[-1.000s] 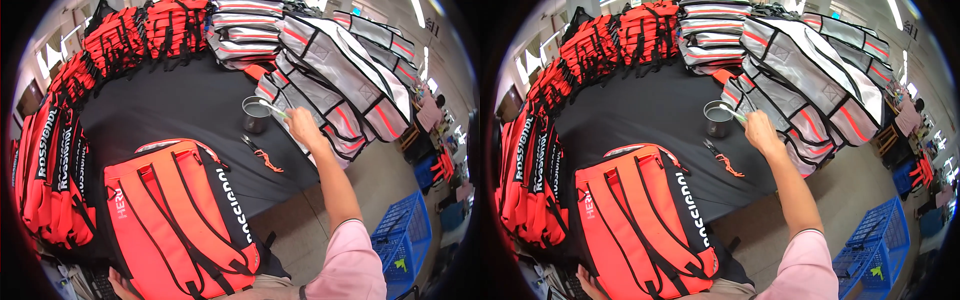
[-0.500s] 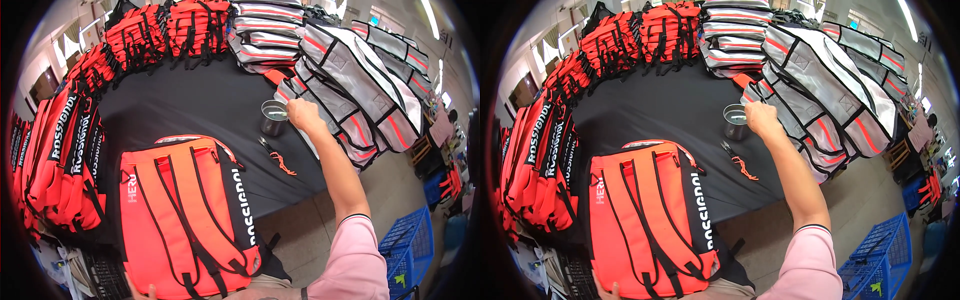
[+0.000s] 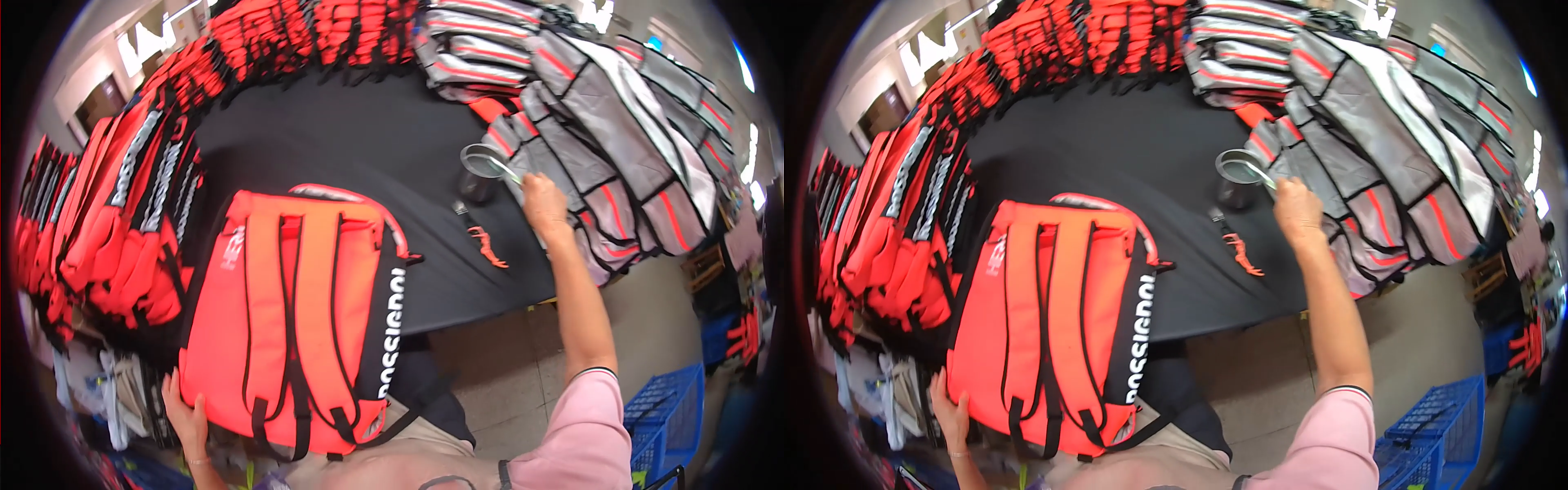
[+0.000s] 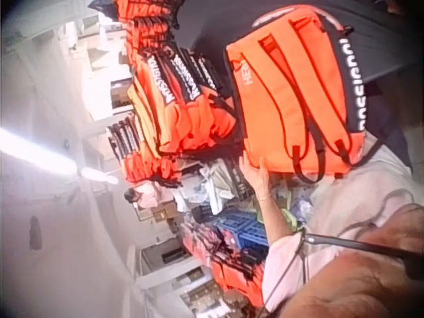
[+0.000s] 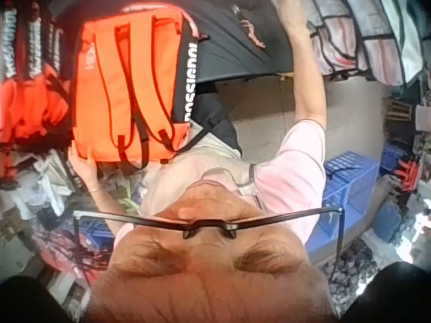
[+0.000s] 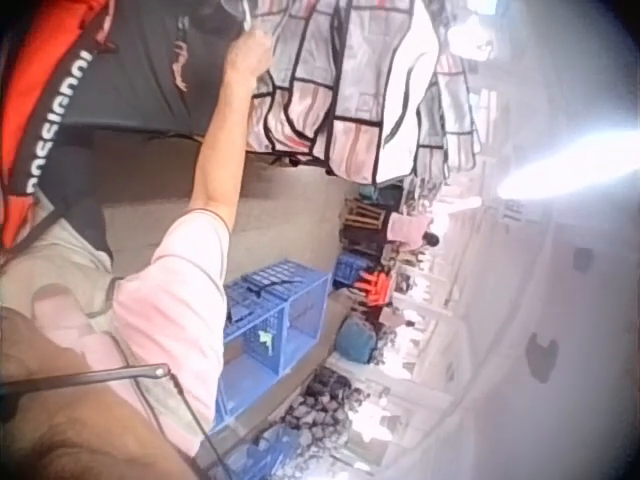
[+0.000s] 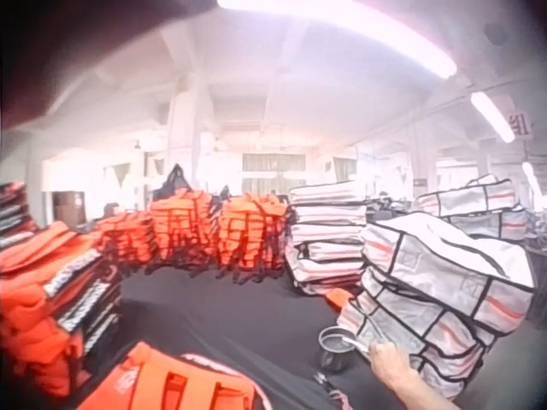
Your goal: Inspecting, trimming threads, and cleaning a backpack in a factory environment.
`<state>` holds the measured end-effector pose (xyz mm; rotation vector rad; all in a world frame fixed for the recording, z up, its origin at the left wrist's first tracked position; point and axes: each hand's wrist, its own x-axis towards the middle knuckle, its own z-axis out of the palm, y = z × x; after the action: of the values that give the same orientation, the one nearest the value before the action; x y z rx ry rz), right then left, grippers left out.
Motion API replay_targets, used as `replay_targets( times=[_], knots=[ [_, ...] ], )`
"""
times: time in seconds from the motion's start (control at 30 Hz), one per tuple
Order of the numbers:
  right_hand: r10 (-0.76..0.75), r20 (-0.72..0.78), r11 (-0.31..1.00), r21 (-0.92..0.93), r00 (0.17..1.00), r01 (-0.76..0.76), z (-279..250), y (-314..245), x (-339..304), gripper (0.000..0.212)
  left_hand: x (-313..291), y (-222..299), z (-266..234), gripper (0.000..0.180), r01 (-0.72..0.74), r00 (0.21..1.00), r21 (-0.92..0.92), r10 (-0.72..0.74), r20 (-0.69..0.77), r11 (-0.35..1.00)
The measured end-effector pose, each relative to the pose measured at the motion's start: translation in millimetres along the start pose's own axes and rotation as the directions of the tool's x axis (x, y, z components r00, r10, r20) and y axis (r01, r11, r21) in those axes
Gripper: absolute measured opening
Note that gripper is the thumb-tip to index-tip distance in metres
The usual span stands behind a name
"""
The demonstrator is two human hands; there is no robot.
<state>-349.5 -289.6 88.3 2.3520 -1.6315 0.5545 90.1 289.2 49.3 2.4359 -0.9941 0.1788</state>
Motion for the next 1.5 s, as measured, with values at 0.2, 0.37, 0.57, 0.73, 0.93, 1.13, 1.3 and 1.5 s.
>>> replay_targets(
  times=[0.2,0.37,0.57,0.73,0.93,1.13,1.3,1.5],
  knots=[
    [0.027,-0.187,0.981,0.191,0.982,0.009,-4,-6,-10,0.013,48,149,-27,0.045,-0.205,0.962,-0.050,0.192,-0.196,0.977],
    [0.116,-0.140,0.966,0.246,0.983,-0.079,5,8,-25,0.014,117,242,39,0.039,-0.631,0.775,-0.264,0.608,-0.172,0.730],
    [-0.085,-0.068,0.758,0.643,0.994,0.109,-29,-72,-42,0.015,178,293,155,0.071,-0.620,0.782,-0.171,0.621,-0.057,0.765],
    [-0.278,0.024,0.697,0.693,0.960,0.184,-29,-117,-58,0.012,125,248,190,0.076,-0.610,0.726,-0.102,0.605,0.327,0.786],
    [-0.470,0.081,0.628,0.730,0.879,0.269,-8,-158,-55,0.013,90,221,182,0.058,-0.533,0.781,-0.244,0.582,0.226,0.810],
    [-0.634,0.032,0.591,0.664,0.773,0.458,7,-213,-41,0.012,87,220,179,0.057,-0.515,0.794,-0.263,0.570,0.212,0.816],
    [-0.708,0.041,0.583,0.597,0.705,0.550,29,-242,-33,0.012,87,223,178,0.056,-0.505,0.793,-0.281,0.567,0.223,0.816],
    [-0.798,0.159,0.579,0.467,0.581,0.668,12,-202,-33,0.008,86,219,178,0.056,-0.486,0.800,-0.293,0.554,0.231,0.824]
  ],
)
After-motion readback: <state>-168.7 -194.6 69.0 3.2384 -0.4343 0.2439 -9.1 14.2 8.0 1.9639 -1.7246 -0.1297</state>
